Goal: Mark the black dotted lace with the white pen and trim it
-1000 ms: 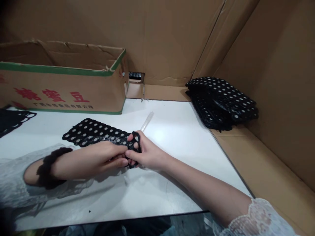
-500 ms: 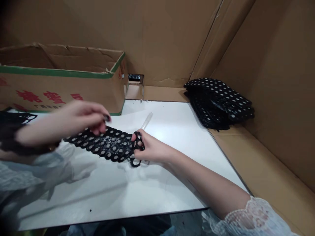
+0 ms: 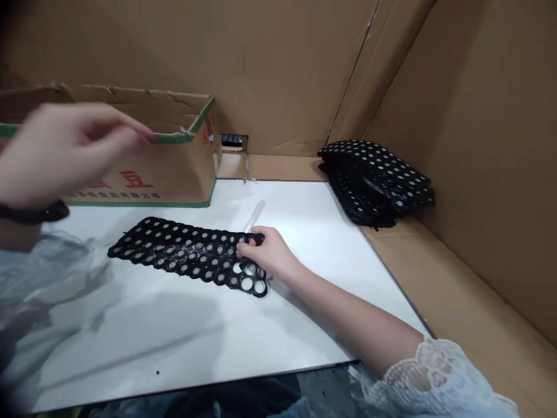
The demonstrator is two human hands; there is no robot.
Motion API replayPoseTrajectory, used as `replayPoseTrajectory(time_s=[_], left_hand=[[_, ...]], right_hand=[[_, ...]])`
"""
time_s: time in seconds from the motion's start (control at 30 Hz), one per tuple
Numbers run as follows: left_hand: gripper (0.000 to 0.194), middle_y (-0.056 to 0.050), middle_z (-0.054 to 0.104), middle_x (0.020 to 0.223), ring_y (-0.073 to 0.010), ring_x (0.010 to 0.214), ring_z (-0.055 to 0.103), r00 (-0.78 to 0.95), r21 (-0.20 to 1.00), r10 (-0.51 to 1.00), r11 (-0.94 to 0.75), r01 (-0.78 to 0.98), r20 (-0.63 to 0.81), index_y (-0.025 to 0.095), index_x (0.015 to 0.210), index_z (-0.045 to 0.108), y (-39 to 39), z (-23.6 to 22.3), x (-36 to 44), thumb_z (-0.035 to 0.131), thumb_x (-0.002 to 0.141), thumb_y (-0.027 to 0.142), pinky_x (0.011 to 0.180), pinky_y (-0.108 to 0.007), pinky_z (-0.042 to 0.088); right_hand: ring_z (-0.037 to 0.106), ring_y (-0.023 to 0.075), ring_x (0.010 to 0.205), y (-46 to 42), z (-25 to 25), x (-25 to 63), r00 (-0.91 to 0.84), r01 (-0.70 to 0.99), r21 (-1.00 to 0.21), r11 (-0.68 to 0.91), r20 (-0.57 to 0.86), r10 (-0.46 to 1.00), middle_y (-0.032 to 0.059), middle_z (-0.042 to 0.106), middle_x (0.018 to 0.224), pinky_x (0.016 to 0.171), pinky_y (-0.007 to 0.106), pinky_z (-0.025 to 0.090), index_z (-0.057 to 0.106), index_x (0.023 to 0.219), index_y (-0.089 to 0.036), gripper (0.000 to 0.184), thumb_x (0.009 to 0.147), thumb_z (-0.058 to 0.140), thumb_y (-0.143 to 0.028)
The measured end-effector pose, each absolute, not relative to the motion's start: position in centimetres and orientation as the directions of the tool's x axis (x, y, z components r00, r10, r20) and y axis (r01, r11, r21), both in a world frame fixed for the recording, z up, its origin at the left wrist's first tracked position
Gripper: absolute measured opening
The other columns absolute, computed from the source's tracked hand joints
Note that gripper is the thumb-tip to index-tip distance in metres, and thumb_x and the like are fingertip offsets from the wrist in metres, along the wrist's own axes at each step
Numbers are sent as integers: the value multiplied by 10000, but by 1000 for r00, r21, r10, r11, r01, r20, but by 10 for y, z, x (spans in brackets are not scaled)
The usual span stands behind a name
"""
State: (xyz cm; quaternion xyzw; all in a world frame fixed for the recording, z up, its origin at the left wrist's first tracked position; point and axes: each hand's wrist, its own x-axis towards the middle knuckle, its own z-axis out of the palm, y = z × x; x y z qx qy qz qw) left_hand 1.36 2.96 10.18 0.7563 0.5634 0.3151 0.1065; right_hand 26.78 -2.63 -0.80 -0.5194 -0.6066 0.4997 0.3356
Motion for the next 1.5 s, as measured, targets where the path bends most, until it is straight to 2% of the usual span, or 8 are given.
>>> replayPoseTrajectory(time_s=[0.07,0.2,0.33,0.63,0.93,1.17,1.4,1.5], left_hand=[[292,52,611,776,-125,727,547,508,341,840,-543,768,193,207,856,602,4,85,46,380,826,394,636,-216,396],[262,11,585,637,-136,580,522,633,223,769,-634,740,84,189,761,564,-12,44,79,412,811,396,512,-231,340],[208,-6,594,732,-155,654,539,620,272,774,-629,728,128,193,859,517,-5,22,82,443,806,380,555,-240,365],[229,-18,612,794,-163,697,555,600,305,779,-625,719,182,189,908,525,-12,14,87,437,815,378,618,-257,392],[194,27,586,656,-120,620,524,533,516,838,-511,688,119,185,749,570,-3,12,87,395,791,258,558,-214,358],[194,-23,549,714,-143,641,503,178,356,834,-403,843,522,141,950,425,18,43,62,308,846,257,612,-265,362],[319,13,536,639,-137,574,495,584,243,799,-600,762,140,195,798,461,13,35,68,393,803,507,512,-231,321],[289,6,542,641,-144,556,501,704,264,709,-687,678,38,200,795,432,5,18,85,342,837,471,490,-230,305]], right_hand=[[520,103,554,-30,-13,262,-178,275,-962,6,-44,983,-41,476,551,496,209,363,368,588,-179,246,649,595,-249],[564,110,619,-34,-14,255,-148,116,-993,-17,-34,988,-60,471,642,547,222,422,374,723,-196,248,642,607,-221],[571,105,627,-34,-11,254,-142,30,-997,-71,-75,987,-53,518,710,559,234,460,409,861,-206,338,619,644,-215],[571,107,622,-32,-9,255,-207,71,-996,-48,-62,976,-6,572,676,594,251,488,522,722,-148,101,710,570,-236],[548,99,615,-33,-11,252,-262,117,-992,52,19,965,-4,553,686,565,225,463,510,735,-159,36,744,498,-192],[456,68,470,-30,-14,254,-249,121,-991,-57,-86,965,-14,514,688,453,222,400,424,743,-183,53,745,469,-211],[420,73,502,-29,-16,254,-308,147,-989,-6,-51,950,-16,522,699,468,213,361,434,773,-194,78,764,466,-264],[443,85,566,-33,-16,252,-330,198,-977,77,7,944,-16,515,705,538,222,378,464,779,-184,86,783,444,-267]])
